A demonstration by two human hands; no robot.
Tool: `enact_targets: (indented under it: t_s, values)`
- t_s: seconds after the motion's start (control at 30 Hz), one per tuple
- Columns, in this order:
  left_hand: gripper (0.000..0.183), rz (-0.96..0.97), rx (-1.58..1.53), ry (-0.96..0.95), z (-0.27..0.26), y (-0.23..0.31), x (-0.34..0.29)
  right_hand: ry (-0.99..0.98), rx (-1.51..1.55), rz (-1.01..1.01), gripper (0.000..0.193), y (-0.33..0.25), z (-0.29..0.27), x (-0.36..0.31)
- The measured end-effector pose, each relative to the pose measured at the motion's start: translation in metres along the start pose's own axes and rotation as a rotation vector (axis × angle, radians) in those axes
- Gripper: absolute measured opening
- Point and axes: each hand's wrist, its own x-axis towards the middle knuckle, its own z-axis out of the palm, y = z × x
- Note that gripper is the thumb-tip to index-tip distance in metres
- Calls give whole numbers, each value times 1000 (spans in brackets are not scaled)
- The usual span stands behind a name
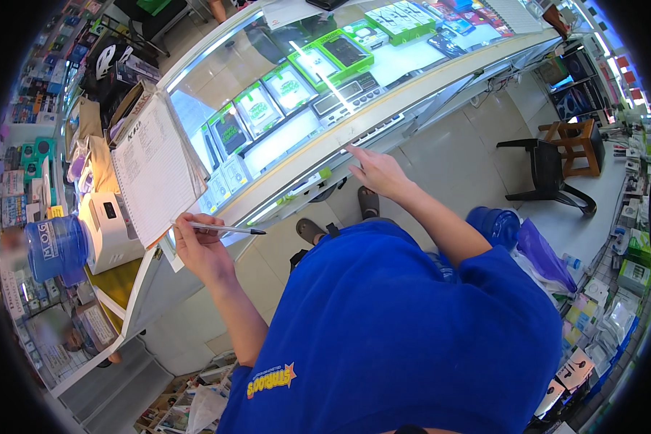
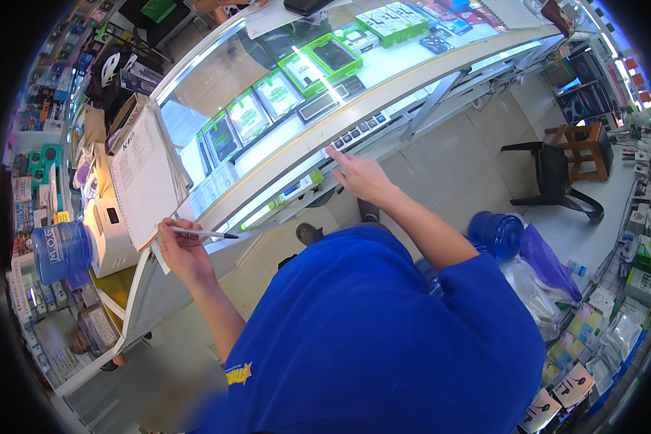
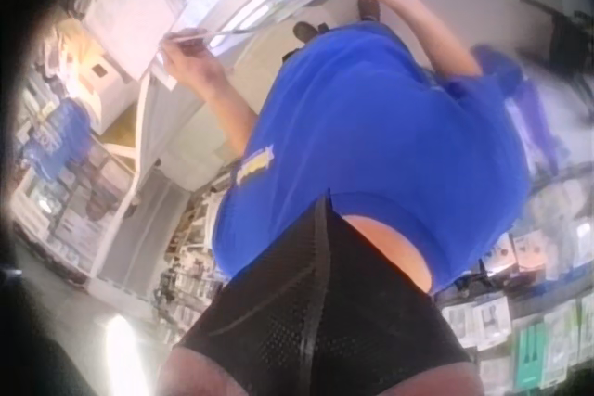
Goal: The person handles cash and documents at a counter, exchanging money with a cashier and another customer. They count banknotes, receive change, and place items into a wallet. The person also picks up a small box and a plastic cup, then walks around the store.
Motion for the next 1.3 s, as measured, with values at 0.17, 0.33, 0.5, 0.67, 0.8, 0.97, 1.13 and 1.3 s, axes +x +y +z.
enact_targets:
  t_s: [0.17, 0.33, 0.5, 0.67, 0.8, 0.97, 1.13, 1.3]
  values:
    - [22, -43, 0, 33, 12, -8, 16, 138, -19, 5, 37, 10, 17, 10]
    - [24, -56, 37, -35, 11, -8, 22, 502, -265, -70, 30, 43, -2, 31]
    - [26, -95, 88, 41, 9, -11, 23, 526, -353, -56, 34, 100, -40, 61]
    - [26, -61, 123, 53, 11, -11, 20, 423, -269, -165, 36, 122, -51, 84]
    - [27, -37, 113, 92, 14, -10, 18, 355, -250, -47, 30, 126, -49, 100]
    - [27, -61, 120, 124, 18, -9, 16, 321, 100, 180, 31, 142, -52, 123]
    - [29, -49, 118, 91, 16, -8, 17, 98, 229, 350, 57, 166, -52, 177]
    - [29, -54, 108, 75, 16, -7, 18, -189, 363, 431, 53, 175, -65, 202]
